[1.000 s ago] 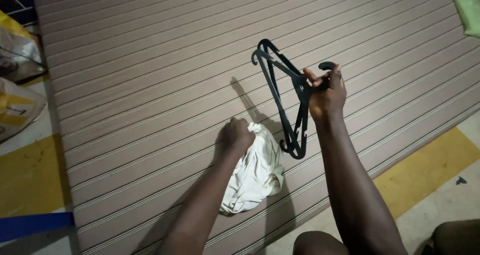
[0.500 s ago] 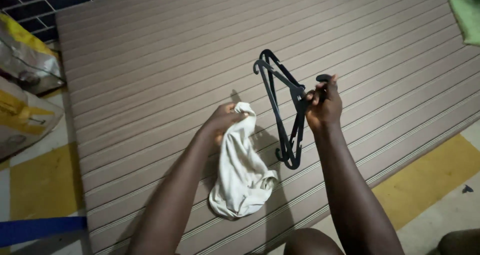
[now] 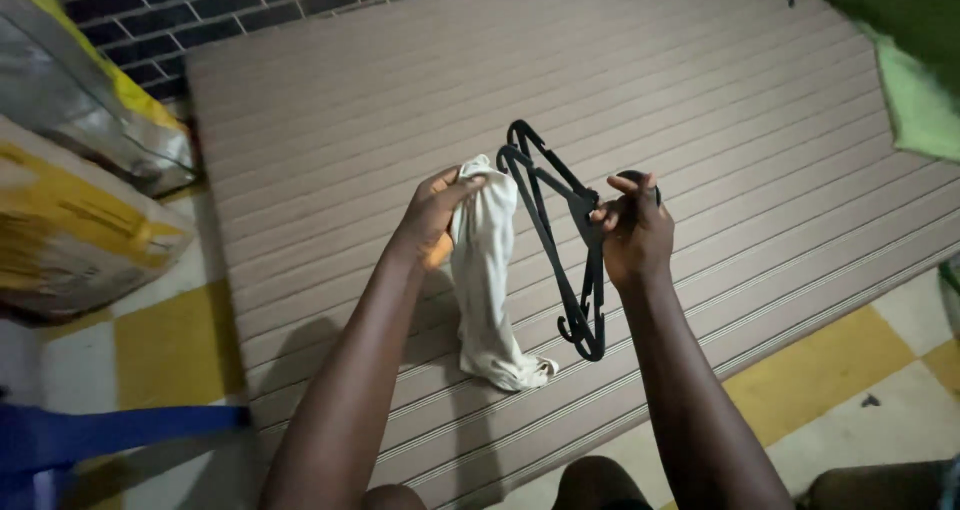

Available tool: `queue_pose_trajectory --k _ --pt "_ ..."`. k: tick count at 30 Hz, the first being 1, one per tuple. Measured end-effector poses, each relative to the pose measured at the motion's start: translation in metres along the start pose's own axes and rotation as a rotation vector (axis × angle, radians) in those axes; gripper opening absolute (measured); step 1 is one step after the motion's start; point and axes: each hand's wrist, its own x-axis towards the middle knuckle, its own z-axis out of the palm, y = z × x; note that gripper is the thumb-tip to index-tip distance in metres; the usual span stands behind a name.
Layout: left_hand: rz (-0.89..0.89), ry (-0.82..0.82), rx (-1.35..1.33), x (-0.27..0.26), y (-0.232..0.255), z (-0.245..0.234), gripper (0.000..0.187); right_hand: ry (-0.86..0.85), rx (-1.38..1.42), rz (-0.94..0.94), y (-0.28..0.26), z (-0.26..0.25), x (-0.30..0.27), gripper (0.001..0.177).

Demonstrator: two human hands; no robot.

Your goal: The person hangs a black garment and a white tank top on hangers, places them on a wall-mounted rack, moves a blue plastic chair, folds a mattress against a tiled wall, and sweeps the floor with a broom.

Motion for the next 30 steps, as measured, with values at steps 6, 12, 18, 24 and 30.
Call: queue_pose_trajectory --k 6,12,18,24,30 --pt "0.089 0.032 0.008 -0.038 0.116 0.072 0.022 -0.031 -0.029 0.029 -0.078 0.085 -0.014 0.057" --pt "0.069 0.088 0.061 -0.076 0.213 0.137 0.025 -0.042 -0.136 0.050 -0.161 0.164 -0.037 0.061" --pt "0.113 0.031 0.153 -0.111 0.294 0.194 0.029 -0.069 -0.292 0.128 -0.251 0.260 -0.075 0.053" --pt "0.148 0.040 0.423 -0.147 0.373 0.258 0.025 -0.224 -0.473 0.121 -0.319 0.343 -0.104 0.058" --pt "0.136 0.021 0.426 -0.170 0.416 0.296 0.031 -0.291 -0.863 0.057 -0.356 0.407 -0.112 0.028"
